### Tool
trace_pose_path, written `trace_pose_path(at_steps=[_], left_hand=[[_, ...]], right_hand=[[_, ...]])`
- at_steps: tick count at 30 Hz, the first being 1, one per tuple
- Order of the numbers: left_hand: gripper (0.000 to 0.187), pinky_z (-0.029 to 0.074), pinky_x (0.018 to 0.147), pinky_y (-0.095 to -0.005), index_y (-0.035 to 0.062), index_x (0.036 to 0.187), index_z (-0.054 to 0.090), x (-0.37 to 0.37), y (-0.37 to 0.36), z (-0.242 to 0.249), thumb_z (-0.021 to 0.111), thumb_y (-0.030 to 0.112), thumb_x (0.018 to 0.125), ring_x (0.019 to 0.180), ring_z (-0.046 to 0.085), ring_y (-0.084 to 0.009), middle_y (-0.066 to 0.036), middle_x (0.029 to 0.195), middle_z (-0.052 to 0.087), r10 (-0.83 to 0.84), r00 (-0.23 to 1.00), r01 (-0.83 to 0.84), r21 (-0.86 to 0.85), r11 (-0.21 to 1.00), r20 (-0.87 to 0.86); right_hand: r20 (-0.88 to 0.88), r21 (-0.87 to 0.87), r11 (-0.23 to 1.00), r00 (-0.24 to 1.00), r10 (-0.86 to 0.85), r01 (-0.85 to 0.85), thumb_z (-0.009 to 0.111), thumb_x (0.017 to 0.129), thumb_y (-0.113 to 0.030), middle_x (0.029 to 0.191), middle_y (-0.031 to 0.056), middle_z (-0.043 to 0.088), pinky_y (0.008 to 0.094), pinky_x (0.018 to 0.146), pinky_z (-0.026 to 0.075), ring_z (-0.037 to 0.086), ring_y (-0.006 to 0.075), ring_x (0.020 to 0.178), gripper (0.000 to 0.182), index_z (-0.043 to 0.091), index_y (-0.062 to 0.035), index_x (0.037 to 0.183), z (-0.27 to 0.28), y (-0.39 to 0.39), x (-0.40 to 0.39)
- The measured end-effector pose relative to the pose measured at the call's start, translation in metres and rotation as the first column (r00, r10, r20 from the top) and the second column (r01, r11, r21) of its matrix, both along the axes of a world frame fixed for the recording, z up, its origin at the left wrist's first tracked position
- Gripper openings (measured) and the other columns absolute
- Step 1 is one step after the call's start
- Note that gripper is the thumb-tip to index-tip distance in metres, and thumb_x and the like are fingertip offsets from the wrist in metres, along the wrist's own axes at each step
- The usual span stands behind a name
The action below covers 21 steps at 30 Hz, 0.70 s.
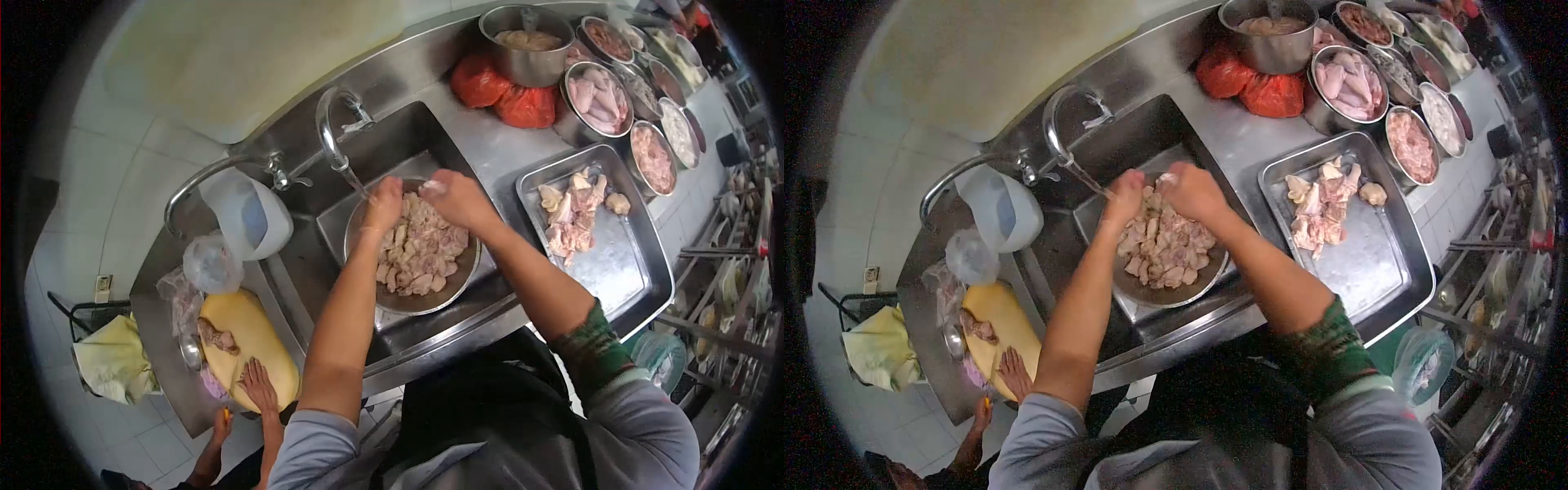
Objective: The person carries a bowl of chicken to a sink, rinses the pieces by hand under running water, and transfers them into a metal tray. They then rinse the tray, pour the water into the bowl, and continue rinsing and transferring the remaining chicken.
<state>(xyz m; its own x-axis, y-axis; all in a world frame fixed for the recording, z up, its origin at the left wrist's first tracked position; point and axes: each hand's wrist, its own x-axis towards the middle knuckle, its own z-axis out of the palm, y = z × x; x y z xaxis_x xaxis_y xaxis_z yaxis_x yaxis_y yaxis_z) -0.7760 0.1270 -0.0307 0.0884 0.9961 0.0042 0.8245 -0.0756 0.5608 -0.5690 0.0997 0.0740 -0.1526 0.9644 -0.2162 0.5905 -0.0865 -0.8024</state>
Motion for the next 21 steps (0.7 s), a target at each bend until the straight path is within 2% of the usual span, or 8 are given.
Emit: trace_pose_path(at_steps=[2,4,9,10,14,17,18,21], left_hand=[[0.03,0.044,0.087,-0.0477,0.0039,0.114,0.059,0.012,-0.009,-0.026,0.055,0.023,0.092,0.105,0.058,-0.0414,-0.025,0.112,0.059,-0.017,0.978,0.054,-0.179,0.982,0.207],[0.032,0.045,0.088,-0.0479,0.0042,0.117,0.056,0.017,-0.03,-0.071,0.055,0.022,0.091,0.105,0.058,-0.0421,-0.025,0.113,0.06,-0.132,0.988,0.141,-0.128,0.982,0.076],[0.039,0.046,0.09,-0.0482,0.0042,0.123,0.051,0.029,-0.069,-0.146,0.057,0.021,0.089,0.106,0.058,-0.043,-0.024,0.115,0.06,-0.224,0.962,0.202,-0.148,0.968,-0.154],[0.04,0.045,0.092,-0.0483,0.0037,0.124,0.051,0.036,-0.069,-0.126,0.057,0.02,0.088,0.106,0.058,-0.0425,-0.025,0.117,0.06,-0.164,0.978,0.125,-0.266,0.956,-0.129],[0.035,0.047,0.089,-0.0459,0.0025,0.117,0.055,0.02,-0.044,-0.159,0.057,0.022,0.088,0.103,0.058,-0.0388,-0.023,0.116,0.058,-0.146,0.981,0.082,-0.41,0.909,-0.126],[0.033,0.051,0.081,-0.0457,0.0041,0.117,0.054,0.01,-0.007,-0.121,0.051,0.023,0.091,0.095,0.061,-0.032,-0.018,0.106,0.061,-0.117,0.993,0.087,-0.661,0.745,-0.001],[0.032,0.051,0.078,-0.0452,0.0047,0.117,0.053,0.011,-0.008,-0.1,0.05,0.022,0.091,0.093,0.061,-0.03,-0.016,0.104,0.061,0.14,0.975,0.027,-0.718,0.696,0.173],[0.027,0.052,0.064,-0.0429,0.0038,0.106,0.059,0.01,-0.016,-0.093,0.04,0.018,0.094,0.076,0.06,-0.0261,-0.011,0.098,0.061,0.661,0.511,0.113,-0.805,0.583,0.55]], right_hand=[[-0.109,0.038,0.999,0.994,-0.018,0.022,0.062,0.085,-0.034,0.097,0.0251,0.066,0.0417,0.083,0.049,0.064,0.0387,0.096,0.036,0.064,-0.003,0.103,0.019,-0.009,0.033],[-0.161,-0.038,0.996,0.984,-0.081,0.075,0.063,0.086,-0.036,0.094,0.0222,0.067,0.0399,0.082,0.049,0.065,0.0364,0.092,0.037,0.063,-0.0023,0.1,0.042,-0.025,0.069],[0.098,0.156,0.964,0.968,-0.232,0.216,0.064,0.087,-0.027,0.09,0.0159,0.064,0.035,0.077,0.048,0.062,0.0238,0.084,0.033,0.061,0.0002,0.105,0.063,-0.087,0.171],[0.105,-0.066,0.954,0.953,-0.284,0.292,0.065,0.087,-0.026,0.085,0.014,0.063,0.0323,0.071,0.047,0.061,0.0199,0.077,0.031,0.061,0.0006,0.104,0.072,-0.096,0.184],[0.459,-0.161,0.917,0.85,-0.258,0.365,0.066,0.086,-0.026,0.082,0.0149,0.063,0.0351,0.068,0.049,0.062,0.0254,0.073,0.033,0.063,-0.0009,0.106,0.071,-0.112,0.219],[0.656,0.235,0.965,0.714,-0.244,0.114,0.069,0.083,-0.027,0.1,0.0206,0.065,0.0375,0.078,0.05,0.065,0.0305,0.087,0.041,0.061,-0.0018,0.115,0.061,-0.118,0.232],[0.725,0.371,0.929,0.626,-0.287,-0.004,0.069,0.083,-0.026,0.104,0.0213,0.064,0.0376,0.081,0.05,0.065,0.0308,0.09,0.042,0.06,-0.0018,0.116,0.069,-0.114,0.225],[0.352,0.249,0.955,0.904,-0.243,0.16,0.066,0.084,-0.021,0.11,0.0185,0.064,0.0377,0.085,0.05,0.064,0.0308,0.094,0.038,0.06,-0.0025,0.117,0.113,-0.096,0.176]])
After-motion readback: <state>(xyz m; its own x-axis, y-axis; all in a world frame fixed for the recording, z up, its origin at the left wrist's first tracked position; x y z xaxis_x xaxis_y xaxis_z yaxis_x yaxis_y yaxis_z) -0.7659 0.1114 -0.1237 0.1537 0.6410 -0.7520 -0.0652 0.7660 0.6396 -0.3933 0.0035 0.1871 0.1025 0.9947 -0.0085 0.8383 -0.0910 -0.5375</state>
